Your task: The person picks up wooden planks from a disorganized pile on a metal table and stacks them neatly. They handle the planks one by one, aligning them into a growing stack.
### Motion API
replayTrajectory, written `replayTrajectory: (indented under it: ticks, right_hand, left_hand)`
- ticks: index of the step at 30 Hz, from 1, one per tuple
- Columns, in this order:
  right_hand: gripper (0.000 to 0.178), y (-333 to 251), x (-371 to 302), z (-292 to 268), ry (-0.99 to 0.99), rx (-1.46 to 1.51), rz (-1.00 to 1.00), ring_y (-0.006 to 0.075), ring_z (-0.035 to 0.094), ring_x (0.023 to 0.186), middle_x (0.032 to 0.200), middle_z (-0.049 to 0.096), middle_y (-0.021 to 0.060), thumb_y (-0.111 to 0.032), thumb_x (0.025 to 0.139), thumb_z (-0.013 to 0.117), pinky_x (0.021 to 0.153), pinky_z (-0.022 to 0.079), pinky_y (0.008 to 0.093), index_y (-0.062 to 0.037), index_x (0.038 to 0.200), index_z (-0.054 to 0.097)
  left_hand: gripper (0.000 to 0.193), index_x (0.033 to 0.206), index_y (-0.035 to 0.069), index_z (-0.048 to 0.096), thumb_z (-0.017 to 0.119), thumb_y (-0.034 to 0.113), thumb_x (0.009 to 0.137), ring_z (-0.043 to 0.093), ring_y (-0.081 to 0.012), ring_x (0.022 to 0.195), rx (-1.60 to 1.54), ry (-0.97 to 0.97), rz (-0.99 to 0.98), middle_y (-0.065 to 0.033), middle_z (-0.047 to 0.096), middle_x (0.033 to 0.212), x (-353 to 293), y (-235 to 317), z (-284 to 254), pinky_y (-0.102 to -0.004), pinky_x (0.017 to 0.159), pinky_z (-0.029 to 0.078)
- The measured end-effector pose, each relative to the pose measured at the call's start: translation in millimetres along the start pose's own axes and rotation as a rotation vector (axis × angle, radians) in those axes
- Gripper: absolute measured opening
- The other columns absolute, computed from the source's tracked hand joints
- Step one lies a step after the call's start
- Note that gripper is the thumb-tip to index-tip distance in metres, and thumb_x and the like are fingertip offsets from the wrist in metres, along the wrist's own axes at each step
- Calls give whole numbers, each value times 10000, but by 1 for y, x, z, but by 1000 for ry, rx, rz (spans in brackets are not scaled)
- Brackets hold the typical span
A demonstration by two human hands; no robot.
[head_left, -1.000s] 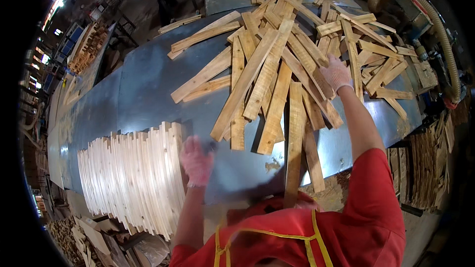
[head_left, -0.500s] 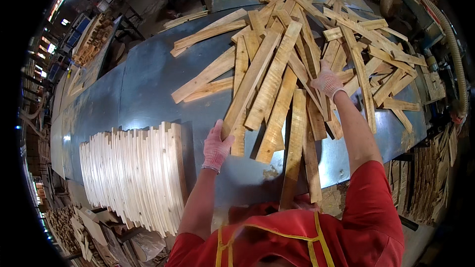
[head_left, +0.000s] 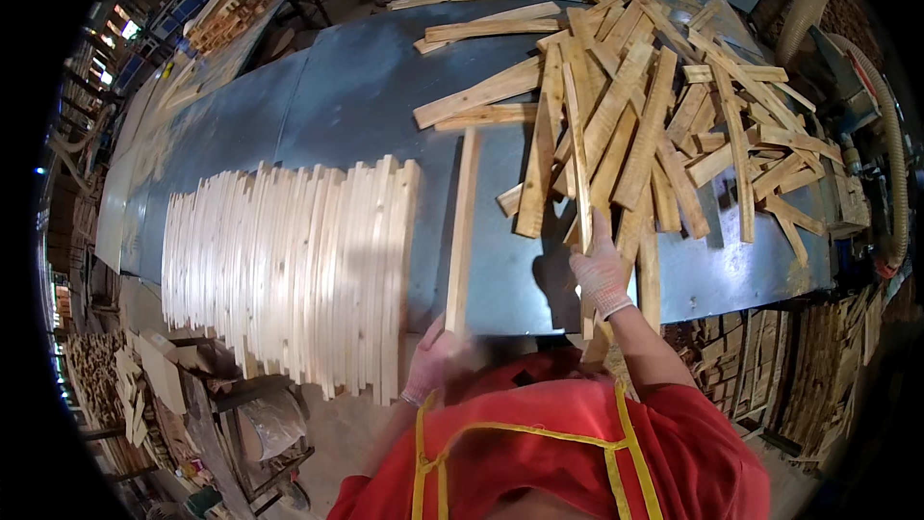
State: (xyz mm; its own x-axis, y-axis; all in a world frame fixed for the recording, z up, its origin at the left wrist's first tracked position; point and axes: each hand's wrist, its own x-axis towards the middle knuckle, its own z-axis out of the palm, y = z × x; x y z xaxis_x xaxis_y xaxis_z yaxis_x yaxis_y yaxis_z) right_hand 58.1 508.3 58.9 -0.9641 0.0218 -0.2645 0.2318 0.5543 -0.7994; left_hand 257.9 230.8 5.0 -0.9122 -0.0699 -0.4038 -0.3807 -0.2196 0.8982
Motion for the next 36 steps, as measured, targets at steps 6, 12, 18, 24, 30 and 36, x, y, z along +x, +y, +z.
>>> replayTrajectory:
  ticks: [6, 12, 18, 24, 30, 36]
  right_hand:
    - [846, 19, 26, -1, 189, -65, -235, 464, 584, 1284, 1379, 598, 277, -189, 842, 749, 1123, 468, 450, -66, 1607, 411]
    - [849, 4, 121, -71, 491, -450, -136, 451, 611, 1277, 1373, 620, 276, -290, 854, 767, 1080, 505, 500, -94, 1598, 409]
    - [980, -1, 204, -95, 372, -529, 170, 418, 562, 1382, 1522, 546, 262, -488, 870, 780, 1112, 500, 492, -84, 1645, 337]
    - [1042, -15, 210, -91, 265, -361, 192, 435, 519, 1423, 1541, 518, 303, -414, 829, 795, 1131, 487, 507, -38, 1650, 276]
    - [792, 15, 199, -102, 313, -39, -4, 475, 679, 1149, 1292, 661, 319, -132, 802, 688, 982, 535, 497, -20, 1534, 406]
    - [855, -21, 12, 19, -219, 303, -346, 380, 547, 1399, 1504, 548, 270, -151, 865, 712, 1199, 421, 426, -27, 1627, 345]
  left_hand:
    - [438, 1330, 80, 626, 658, 360, 994, 687, -202, 834, 556, 236, 162, -72, 694, 901, -36, -27, -39, -344, 731, 608]
    - [570, 1451, 105, 552, 641, 293, 921, 557, -315, 1278, 1555, 720, 203, -138, 591, 1368, -45, -91, -83, -537, 1049, 456]
    - [714, 1534, 107, 485, 669, 334, 883, 486, -366, 1420, 1667, 569, 129, -164, 524, 1523, -18, -20, -40, -559, 1190, 351]
    - [774, 1520, 63, 505, 769, 324, 841, 470, -385, 1440, 1420, 293, 253, -190, 513, 1541, 37, 30, 42, -532, 1206, 355]
    - [770, 1507, 4, 508, 805, 286, 855, 517, -422, 1392, 1160, -9, 432, -245, 519, 1520, 84, 66, 102, -524, 1161, 417]
    - [696, 1507, 13, 490, 812, 180, 914, 668, -310, 1199, 355, 50, 216, -187, 634, 1368, 125, 55, 103, -424, 1038, 547]
